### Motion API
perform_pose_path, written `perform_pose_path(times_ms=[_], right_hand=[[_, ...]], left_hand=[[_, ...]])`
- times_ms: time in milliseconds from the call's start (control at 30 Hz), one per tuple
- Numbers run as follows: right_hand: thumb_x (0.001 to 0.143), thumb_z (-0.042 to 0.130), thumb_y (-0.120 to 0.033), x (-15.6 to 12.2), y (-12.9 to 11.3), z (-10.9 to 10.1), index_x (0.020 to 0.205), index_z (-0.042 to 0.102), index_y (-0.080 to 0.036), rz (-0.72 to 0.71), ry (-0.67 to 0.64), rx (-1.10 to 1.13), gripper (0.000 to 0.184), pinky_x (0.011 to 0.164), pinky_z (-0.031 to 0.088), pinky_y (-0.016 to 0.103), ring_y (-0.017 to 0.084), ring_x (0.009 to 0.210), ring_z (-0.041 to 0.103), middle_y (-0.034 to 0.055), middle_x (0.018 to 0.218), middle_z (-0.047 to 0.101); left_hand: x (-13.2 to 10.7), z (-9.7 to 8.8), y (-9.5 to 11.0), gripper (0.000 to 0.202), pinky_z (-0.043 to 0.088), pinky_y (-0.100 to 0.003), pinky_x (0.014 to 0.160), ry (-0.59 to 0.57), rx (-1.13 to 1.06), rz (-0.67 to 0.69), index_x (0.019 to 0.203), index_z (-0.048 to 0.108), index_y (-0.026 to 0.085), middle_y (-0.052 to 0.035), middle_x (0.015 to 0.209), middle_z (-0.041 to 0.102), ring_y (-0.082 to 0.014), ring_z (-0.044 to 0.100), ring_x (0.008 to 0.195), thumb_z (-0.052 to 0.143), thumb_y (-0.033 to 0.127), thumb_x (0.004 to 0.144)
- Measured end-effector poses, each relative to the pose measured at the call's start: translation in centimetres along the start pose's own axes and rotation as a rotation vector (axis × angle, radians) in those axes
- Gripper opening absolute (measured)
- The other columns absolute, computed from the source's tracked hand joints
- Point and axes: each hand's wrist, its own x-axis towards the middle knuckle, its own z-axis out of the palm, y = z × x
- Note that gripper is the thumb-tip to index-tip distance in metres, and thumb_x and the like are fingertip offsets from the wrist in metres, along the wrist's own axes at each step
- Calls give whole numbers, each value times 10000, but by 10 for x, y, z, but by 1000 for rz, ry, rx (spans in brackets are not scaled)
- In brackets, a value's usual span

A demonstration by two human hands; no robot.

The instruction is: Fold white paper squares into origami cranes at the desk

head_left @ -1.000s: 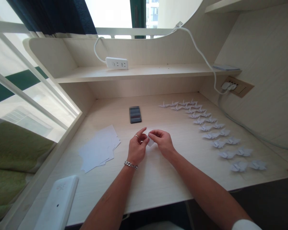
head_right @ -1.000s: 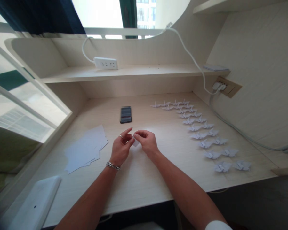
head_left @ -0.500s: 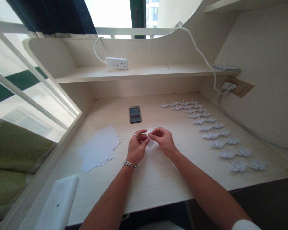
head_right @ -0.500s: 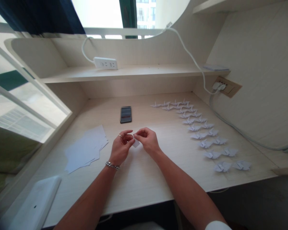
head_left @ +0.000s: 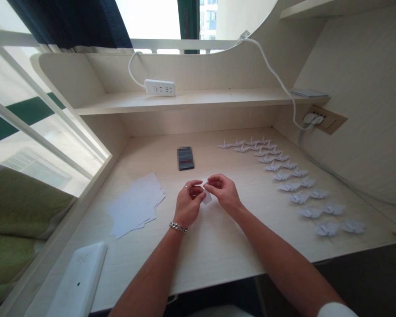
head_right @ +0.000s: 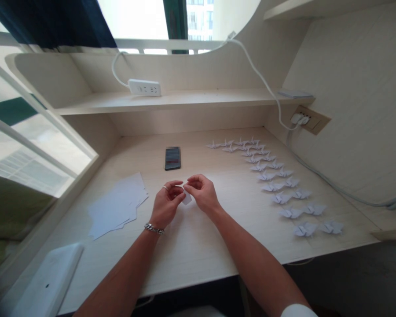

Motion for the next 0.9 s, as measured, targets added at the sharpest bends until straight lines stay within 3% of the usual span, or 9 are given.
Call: perform_pose_path(times_ms=[200,367,467,700,900], right_hand=[[667,746,-267,0,0,0,744,570,-194,-94,24,-130,205,625,477,282,148,641,597,-9,674,620],[670,739,-274,0,-1,-3,965,612,-187,33,-82,-62,332,691,498,306,170,728,640,19,763,673],[664,740,-260,2,1,-5,932,643,-176,48,-134,-87,297,716,501,312,172,749,638,31,780,674],[656,726,-221,1,0,-4,789,614,-180,-39,-66,-162,178,654,489,285,154,679,611,11,719,642],[678,708,-233,-2,-4,0,903,592,-189,0,-56,-135,257,647,493,285,156,678,629,1,721,649]], left_hand=[[0,1,-2,344,486,-246,659,-19,-16,-2,1031,578,165,-19,786,644,-129,608,711,691,174,706],[0,-1,-1,336,491,-246,674,8,-18,1,1014,581,166,-17,781,651,-129,617,719,706,190,703],[0,-2,-1,337,495,-247,672,16,-19,-1,1008,575,167,-16,782,654,-129,624,716,716,209,704],[0,2,0,339,502,-253,680,13,-45,-13,997,573,160,-23,786,660,-135,634,727,726,220,700],[1,0,-1,340,497,-250,681,20,-51,-5,992,577,163,-24,795,660,-134,631,733,733,240,700]])
